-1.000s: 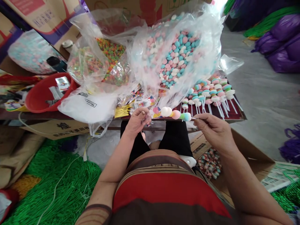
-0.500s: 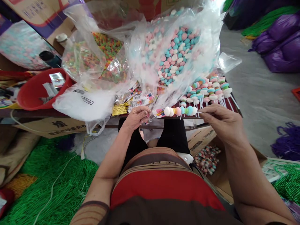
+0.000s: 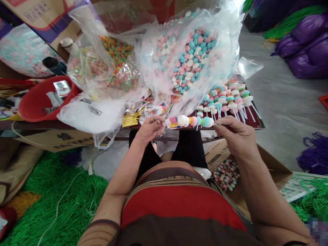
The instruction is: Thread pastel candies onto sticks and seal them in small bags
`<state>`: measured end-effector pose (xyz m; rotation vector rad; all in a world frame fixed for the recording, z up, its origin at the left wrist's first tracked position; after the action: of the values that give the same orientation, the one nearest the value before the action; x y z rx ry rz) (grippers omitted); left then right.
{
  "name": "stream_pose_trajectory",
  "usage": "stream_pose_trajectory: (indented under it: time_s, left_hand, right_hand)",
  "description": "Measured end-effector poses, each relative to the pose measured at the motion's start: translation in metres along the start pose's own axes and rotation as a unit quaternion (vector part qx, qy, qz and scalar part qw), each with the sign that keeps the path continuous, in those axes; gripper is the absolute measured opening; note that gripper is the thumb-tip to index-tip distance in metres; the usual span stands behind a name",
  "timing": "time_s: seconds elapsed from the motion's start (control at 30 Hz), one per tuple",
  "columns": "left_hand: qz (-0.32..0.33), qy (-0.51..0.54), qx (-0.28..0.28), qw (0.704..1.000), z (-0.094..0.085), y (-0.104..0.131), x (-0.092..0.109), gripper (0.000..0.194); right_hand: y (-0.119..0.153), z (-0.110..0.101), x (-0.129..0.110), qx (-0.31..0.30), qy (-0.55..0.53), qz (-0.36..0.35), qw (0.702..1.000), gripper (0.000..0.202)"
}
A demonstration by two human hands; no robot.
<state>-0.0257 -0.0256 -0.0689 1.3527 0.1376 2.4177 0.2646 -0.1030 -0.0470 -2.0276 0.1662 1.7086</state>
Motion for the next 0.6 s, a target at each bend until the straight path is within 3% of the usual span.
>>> stream_pose_trajectory:
  time_s: [0.2, 0.4, 0.5, 0.6]
  left_hand:
    - [-0.038, 0.004, 0.002, 0.999, -0.0013, -0.0009, -0.0015, 0.026]
    - [-0.069, 0.033, -0.033, 0.997, -0.0042, -0.0024, -0.0037, 0.022]
    - [-0.092, 0.034, -0.004, 0.995, -0.0027, -0.0016, -0.0038, 0.015]
    - [-0.103, 0.033, 0.025, 0.994, 0.0014, 0.0003, -0.0028, 0.023]
  right_hand:
    - [-0.0026, -0.0042, 0.0065, 0.007, 0.016, -0.046, 0.999, 0.003]
    - [-0.0043, -0.0034, 0.0076, 0.008, 0.039, -0.073, 0.997, 0.003]
    - [-0.0054, -0.0029, 0.0063, 0.009, 0.052, -0.088, 0.995, 0.002]
    - [-0.0056, -0.0032, 0.0084, 0.012, 0.051, -0.091, 0.994, 0.002]
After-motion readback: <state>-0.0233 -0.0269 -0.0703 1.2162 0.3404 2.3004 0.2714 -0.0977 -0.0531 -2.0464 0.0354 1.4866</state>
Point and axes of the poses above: each hand's wrist, its own y-axis away from the middle knuckle, its own z-axis out of the palm, x = y × z, the point moved 1 cm from there along -y, towards the middle knuckle, and after that the axes turned 11 degrees about x, right-handed, at the moved point
